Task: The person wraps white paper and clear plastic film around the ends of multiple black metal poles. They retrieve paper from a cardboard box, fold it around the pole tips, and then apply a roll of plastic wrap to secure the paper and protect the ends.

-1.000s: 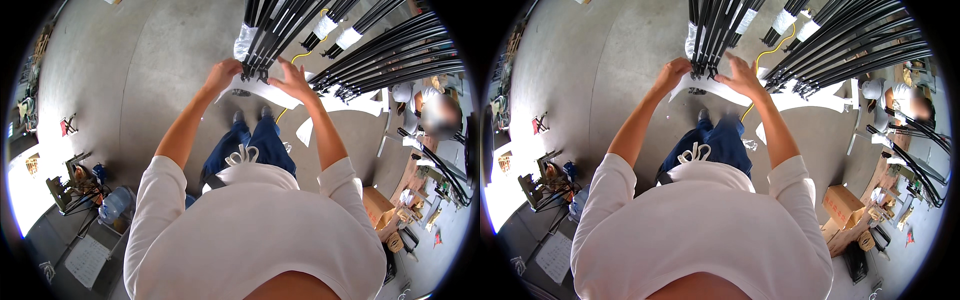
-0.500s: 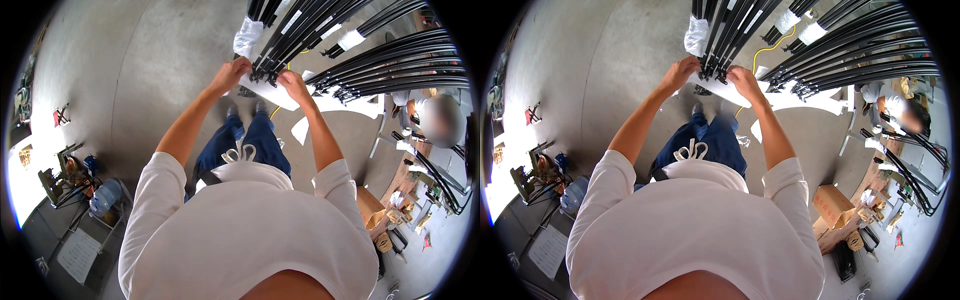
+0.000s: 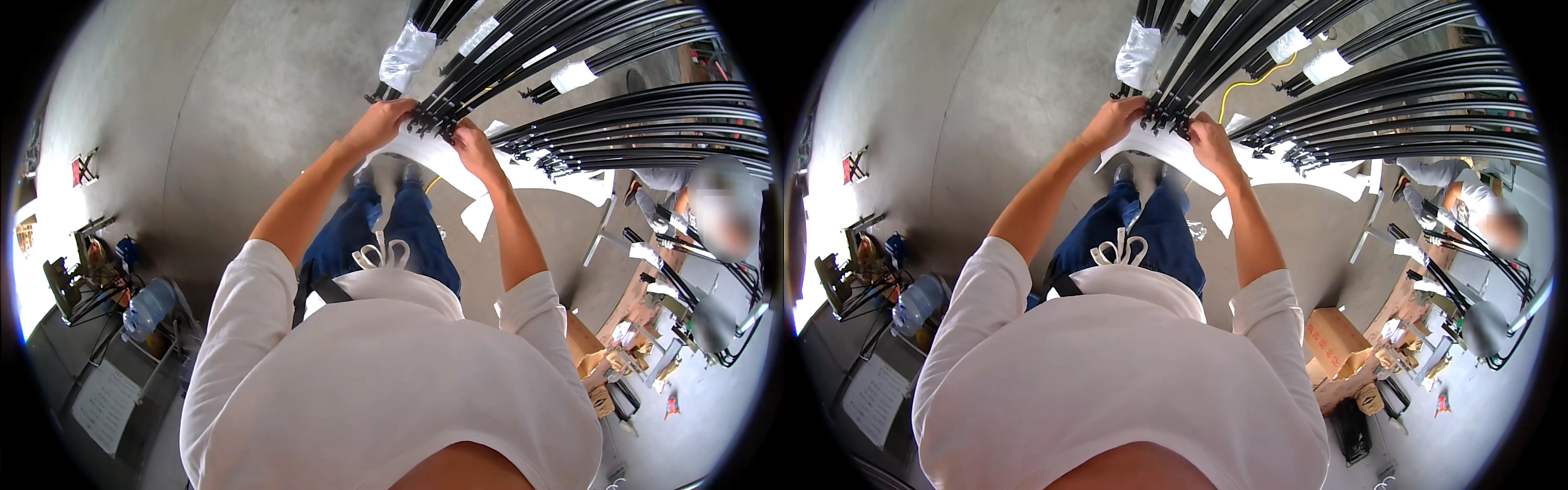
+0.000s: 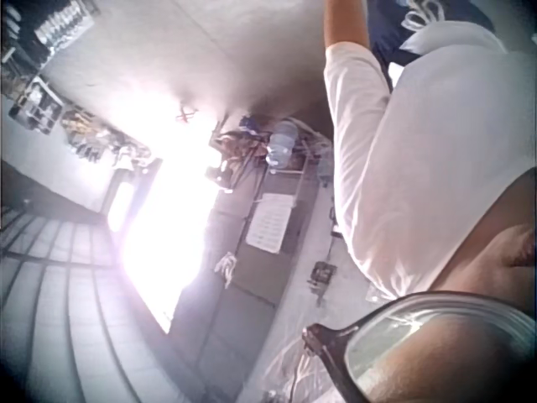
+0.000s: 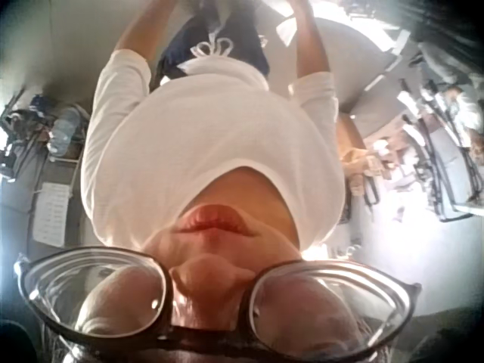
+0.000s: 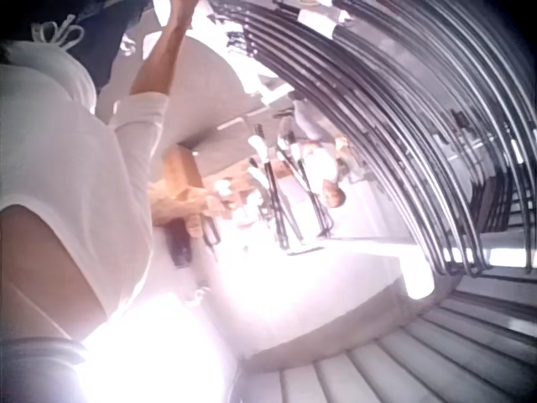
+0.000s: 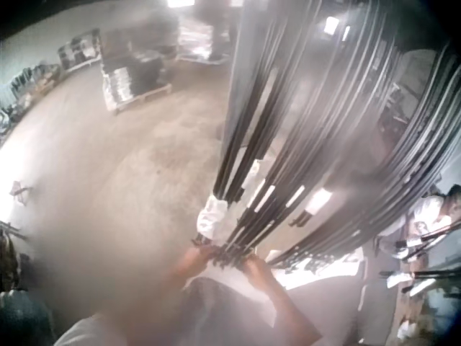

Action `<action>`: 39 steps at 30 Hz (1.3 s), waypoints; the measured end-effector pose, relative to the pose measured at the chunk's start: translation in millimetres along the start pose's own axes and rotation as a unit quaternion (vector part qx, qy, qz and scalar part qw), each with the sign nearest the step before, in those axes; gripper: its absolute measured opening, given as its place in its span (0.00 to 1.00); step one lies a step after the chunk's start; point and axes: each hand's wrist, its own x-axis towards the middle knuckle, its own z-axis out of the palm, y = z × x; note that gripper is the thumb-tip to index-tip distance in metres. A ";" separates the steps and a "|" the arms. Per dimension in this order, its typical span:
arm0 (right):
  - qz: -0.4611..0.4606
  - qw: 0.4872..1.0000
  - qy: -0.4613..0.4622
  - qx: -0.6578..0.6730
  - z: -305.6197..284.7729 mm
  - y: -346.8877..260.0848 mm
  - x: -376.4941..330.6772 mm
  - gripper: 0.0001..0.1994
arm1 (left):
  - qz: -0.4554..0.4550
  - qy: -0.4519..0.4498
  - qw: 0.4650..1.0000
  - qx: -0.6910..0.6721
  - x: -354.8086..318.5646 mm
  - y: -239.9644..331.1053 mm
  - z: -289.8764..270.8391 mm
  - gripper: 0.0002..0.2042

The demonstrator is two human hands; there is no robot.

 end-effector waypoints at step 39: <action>0.107 0.954 0.155 0.232 -3.7 -21.6 -22.9 0.03 | 0.022 -0.009 0.988 0.156 -22.6 7.5 31.0 0.23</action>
